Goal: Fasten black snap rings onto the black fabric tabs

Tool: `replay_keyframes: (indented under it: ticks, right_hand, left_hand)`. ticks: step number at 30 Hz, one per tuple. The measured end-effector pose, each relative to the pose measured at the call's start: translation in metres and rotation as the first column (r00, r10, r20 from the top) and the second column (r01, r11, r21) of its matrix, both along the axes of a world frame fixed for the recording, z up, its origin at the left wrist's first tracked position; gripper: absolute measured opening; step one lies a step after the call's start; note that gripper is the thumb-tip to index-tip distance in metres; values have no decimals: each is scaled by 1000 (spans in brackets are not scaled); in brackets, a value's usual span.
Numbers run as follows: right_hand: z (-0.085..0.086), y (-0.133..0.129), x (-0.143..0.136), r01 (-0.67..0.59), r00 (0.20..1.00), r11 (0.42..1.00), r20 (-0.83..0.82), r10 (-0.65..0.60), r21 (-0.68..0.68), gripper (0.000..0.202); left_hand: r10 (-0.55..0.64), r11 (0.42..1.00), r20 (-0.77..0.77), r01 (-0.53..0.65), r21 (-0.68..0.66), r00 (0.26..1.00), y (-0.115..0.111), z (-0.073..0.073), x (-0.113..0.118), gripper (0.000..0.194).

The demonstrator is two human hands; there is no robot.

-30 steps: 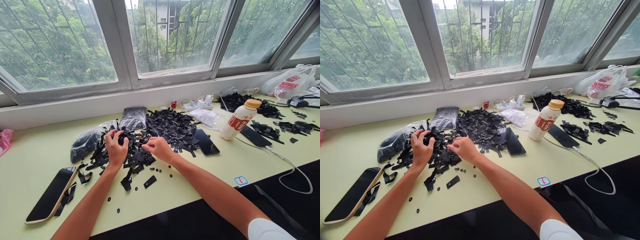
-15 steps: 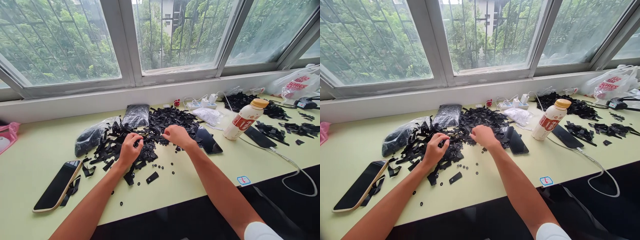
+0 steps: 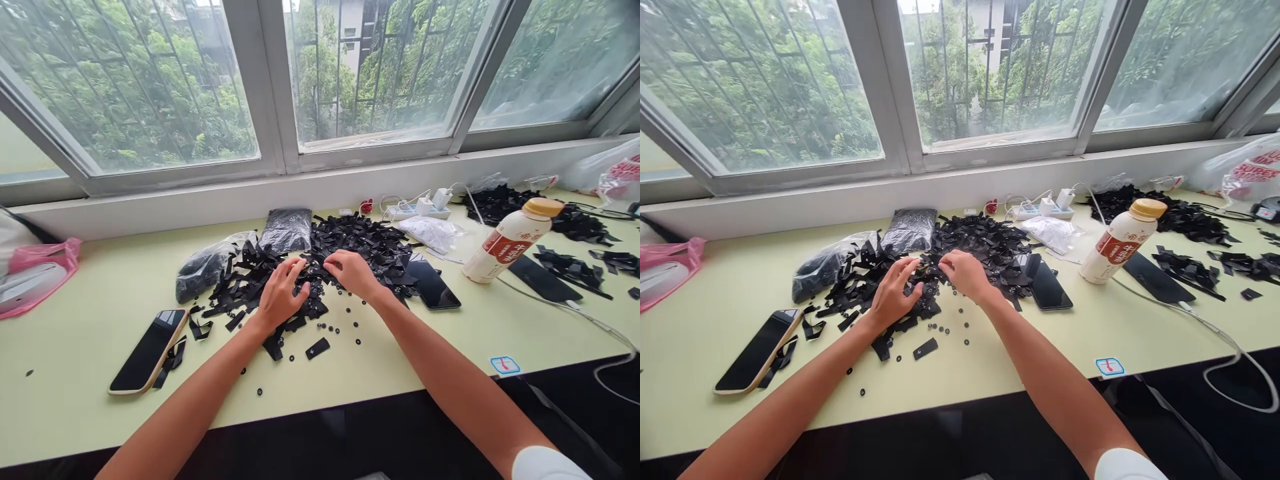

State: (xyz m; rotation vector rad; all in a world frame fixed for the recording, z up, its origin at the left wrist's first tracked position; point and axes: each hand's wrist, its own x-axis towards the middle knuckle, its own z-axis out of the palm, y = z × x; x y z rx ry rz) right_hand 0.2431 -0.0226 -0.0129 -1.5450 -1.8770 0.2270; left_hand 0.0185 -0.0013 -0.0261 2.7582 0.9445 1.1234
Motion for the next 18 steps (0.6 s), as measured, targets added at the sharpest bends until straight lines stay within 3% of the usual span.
replay_keyframes:
  ticks: [3,7,10,14,18]
  right_hand:
    - [-11,-5,-21,-134,991,990,-15,135,51,17]
    - [-17,-12,-34,-192,981,979,43,189,74,18]
    - [-16,-15,-35,-150,987,985,67,145,87,15]
    - [-12,-16,-37,-42,999,994,8,42,102,19]
    - [-14,-18,-46,-122,992,991,-29,124,55,28]
  left_hand:
    - [-39,999,3,39,-26,999,0,0,-2,56]
    - [-84,986,0,83,-143,996,4,-6,-5,30]
    - [-37,971,60,50,-232,997,5,-8,-7,16]
    - [106,939,169,-42,-342,980,1,-2,-8,20]
    - [156,906,212,-54,-420,965,-3,2,-8,25]
